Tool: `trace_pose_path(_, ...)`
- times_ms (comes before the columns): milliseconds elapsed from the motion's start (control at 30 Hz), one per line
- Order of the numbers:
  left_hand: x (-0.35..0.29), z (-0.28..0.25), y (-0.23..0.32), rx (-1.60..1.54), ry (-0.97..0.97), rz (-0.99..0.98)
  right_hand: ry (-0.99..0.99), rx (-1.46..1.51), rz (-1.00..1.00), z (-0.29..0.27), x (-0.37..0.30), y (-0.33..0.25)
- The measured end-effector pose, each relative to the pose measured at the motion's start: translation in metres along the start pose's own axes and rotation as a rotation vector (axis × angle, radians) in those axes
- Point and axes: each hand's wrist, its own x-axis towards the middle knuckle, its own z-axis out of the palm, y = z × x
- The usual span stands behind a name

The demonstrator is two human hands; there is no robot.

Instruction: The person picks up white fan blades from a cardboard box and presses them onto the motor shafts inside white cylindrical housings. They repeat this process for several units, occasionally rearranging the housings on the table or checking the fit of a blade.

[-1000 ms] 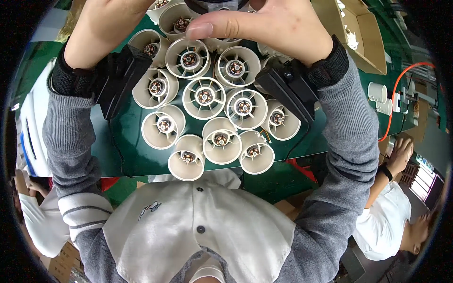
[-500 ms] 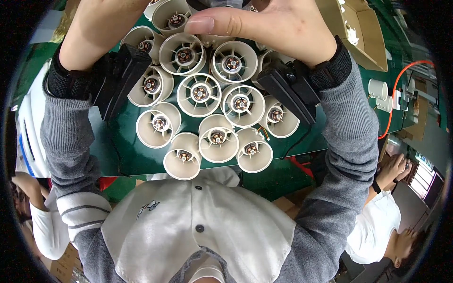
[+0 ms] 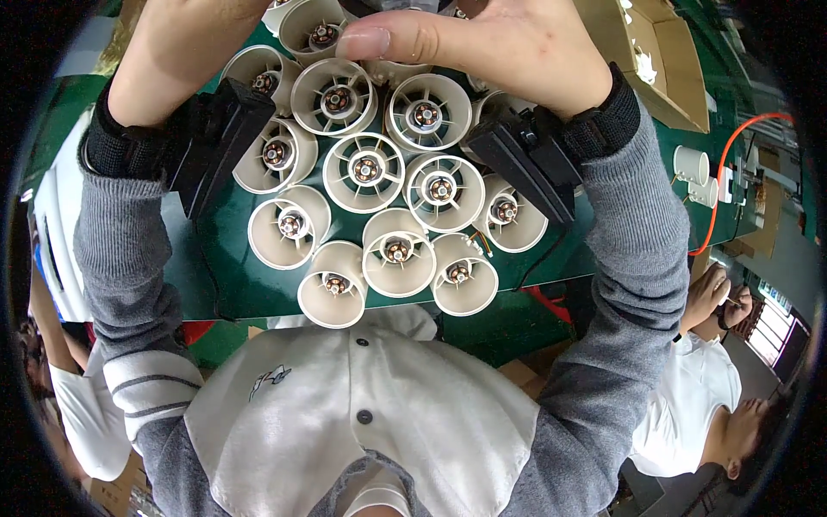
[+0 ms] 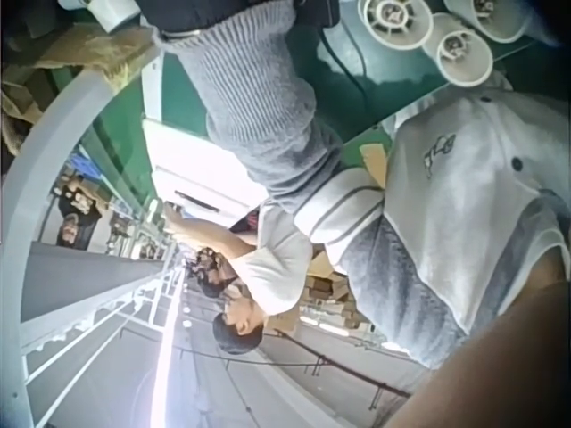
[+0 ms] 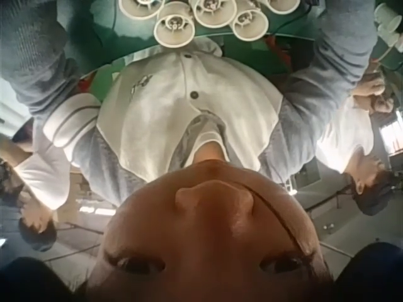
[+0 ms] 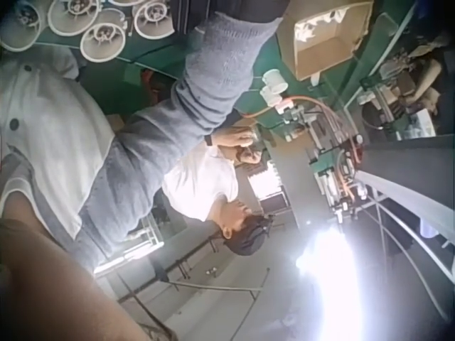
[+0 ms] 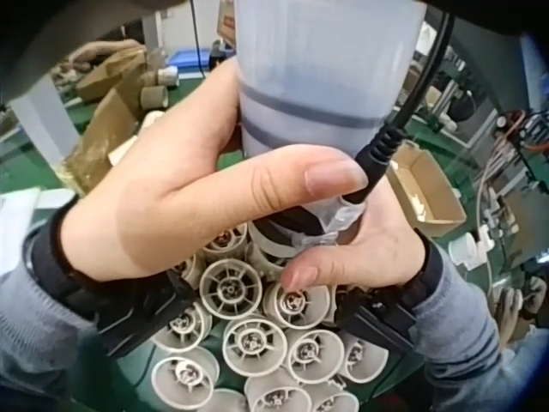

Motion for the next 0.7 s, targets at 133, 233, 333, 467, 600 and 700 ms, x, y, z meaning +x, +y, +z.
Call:
trace_pose_path(133,-0.003,-0.004,0.004,0.002,-0.003,-0.027,0.208,-0.379,0.443,0.013,0.001,-0.026)
trace_pose_path(233,0.001,-0.002,0.004,-0.004,-0.011,-0.039,0.229,-0.360,0.440,0.013,-0.001,-0.027)
trace_pose_path(333,0.001,-0.007,0.003,-0.002,-0.015,-0.057,0.209,-0.365,0.450,0.017,0.004,-0.029)
trace_pose_path(467,0.002,-0.018,-0.005,-0.004,-0.023,-0.066,0.297,-0.202,0.473,0.025,0.011,-0.034)
trace_pose_path(600,0.013,-0.023,-0.005,0.009,-0.036,-0.070,0.207,-0.441,0.230,0.003,0.018,-0.028)
trace_pose_path(700,0.012,-0.026,-0.004,0.024,-0.037,-0.091,0.151,-0.338,0.206,-0.016,0.031,-0.005)
